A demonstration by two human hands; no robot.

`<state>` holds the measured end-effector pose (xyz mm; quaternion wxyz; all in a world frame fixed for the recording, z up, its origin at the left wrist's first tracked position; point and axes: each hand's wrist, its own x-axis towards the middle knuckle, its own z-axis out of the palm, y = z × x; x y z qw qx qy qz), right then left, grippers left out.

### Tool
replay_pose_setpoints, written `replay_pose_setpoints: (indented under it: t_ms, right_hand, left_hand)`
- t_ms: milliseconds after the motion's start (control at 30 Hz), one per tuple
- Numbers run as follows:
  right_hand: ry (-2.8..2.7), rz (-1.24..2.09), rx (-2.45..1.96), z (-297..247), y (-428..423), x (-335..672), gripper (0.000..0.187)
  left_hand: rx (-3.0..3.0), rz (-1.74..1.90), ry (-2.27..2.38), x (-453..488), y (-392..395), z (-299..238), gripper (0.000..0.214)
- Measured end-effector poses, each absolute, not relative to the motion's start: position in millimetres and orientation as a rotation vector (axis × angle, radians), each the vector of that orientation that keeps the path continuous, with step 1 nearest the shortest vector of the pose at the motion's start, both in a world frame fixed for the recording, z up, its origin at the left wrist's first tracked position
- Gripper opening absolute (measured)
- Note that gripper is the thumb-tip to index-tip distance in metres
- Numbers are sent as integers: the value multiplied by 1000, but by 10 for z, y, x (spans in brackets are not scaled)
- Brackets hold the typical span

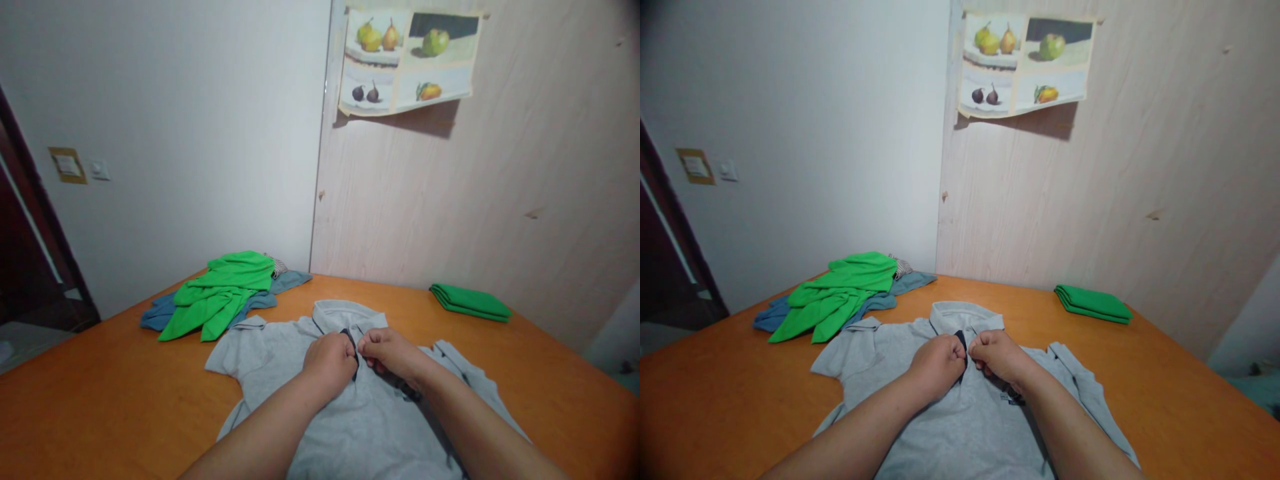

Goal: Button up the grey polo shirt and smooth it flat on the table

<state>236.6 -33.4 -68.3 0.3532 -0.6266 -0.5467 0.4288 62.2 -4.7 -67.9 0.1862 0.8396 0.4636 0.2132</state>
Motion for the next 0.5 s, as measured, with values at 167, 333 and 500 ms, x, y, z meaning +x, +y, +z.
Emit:
replay_pose_setpoints:
  t_ms: [167,333,500]
  right_hand:
    - [-1410,1133,-1568,-645,-347,2364,13]
    - [-1412,1144,-1505,-577,-376,2340,14]
    - [-1413,1156,-1508,-591,-380,2340,15]
  left_hand:
    - [2288,682,1259,620,-21,-701,12]
    - [2189,751,1154,616,46,-754,12]
    - [2174,735,1143,613,58,-768,16]
